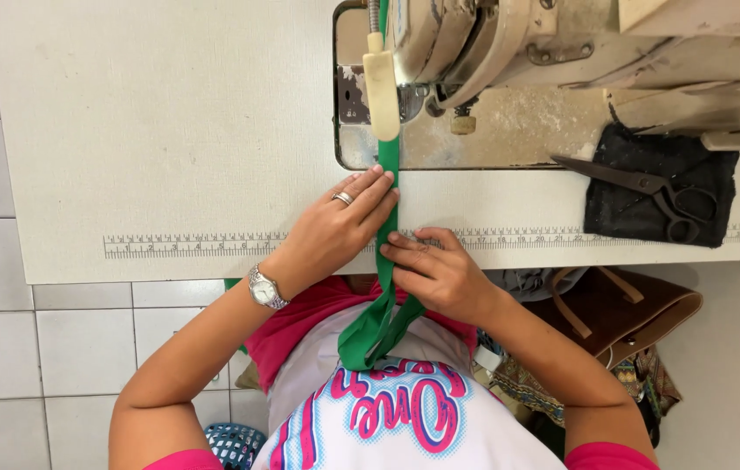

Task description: Sewing long green fabric straps using an industrial sewing machine by folding and guiding the material.

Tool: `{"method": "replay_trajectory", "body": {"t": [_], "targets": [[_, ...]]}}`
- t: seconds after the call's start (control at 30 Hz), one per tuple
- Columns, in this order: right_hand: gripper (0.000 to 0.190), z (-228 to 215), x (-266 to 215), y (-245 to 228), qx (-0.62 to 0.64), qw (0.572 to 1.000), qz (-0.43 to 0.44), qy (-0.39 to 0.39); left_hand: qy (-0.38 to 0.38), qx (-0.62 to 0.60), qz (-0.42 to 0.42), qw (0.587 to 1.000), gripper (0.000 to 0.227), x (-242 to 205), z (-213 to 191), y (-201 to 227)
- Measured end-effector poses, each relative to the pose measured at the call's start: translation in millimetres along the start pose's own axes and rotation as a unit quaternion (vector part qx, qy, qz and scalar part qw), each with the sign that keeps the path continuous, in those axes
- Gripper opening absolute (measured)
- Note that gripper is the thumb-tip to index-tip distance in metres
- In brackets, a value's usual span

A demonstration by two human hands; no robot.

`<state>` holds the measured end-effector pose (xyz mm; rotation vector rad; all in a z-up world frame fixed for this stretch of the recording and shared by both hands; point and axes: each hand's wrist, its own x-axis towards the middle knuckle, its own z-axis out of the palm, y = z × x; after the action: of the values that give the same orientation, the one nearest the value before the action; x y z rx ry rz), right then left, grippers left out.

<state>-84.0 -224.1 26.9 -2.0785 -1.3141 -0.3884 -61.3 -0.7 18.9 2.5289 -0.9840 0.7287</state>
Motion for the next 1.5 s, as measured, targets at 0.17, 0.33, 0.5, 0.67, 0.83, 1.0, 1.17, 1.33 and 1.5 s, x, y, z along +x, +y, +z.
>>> {"method": "replay_trajectory", "body": {"t": [0.17,0.33,0.5,0.67,0.83,1.0,1.17,1.33,1.5], "targets": [[0.018,-1.1,8.3,14.8,-0.008,1.0,-0.001,-0.014,0.007,0.019,0.01,1.0,0.025,7.6,-1.1,-3.1],[0.016,-4.5,25.9,32.3,-0.018,1.0,0.0,-0.024,0.009,0.016,0.011,1.0,0.019,11.5,6.8,-12.4],[0.019,-2.9,35.6,53.4,-0.035,0.999,-0.005,-0.033,0.008,0.007,0.005,1.0,0.02,17.3,20.7,-25.0],[0.016,-4.7,45.2,74.6,-0.046,0.998,-0.001,-0.047,0.003,-0.011,-0.012,1.0,0.022,24.0,31.6,-44.0],[0.016,-2.7,58.7,95.7,-0.07,0.997,-0.018,-0.029,0.006,-0.041,-0.034,0.999,0.02,29.9,45.6,-67.8],[0.018,12.2,62.4,117.7,-0.075,0.997,-0.031,0.003,0.013,-0.103,-0.049,0.993,0.02,42.5,40.1,-88.9],[0.02,20.1,60.8,125.7,-0.111,0.993,-0.03,0.03,0.008,-0.024,-0.076,0.997,0.016,45.4,11.0,-60.4],[0.017,28.9,41.0,132.3,-0.103,0.994,0.018,0.01,-0.111,-0.089,-0.228,0.963,0.045,5.8,-1.7,18.0],[0.043,-17.9,50.3,91.6,-0.069,0.988,0.132,-0.032,0.09,-0.574,-0.471,0.663,0.018,-11.2,-11.3,51.8]]}}
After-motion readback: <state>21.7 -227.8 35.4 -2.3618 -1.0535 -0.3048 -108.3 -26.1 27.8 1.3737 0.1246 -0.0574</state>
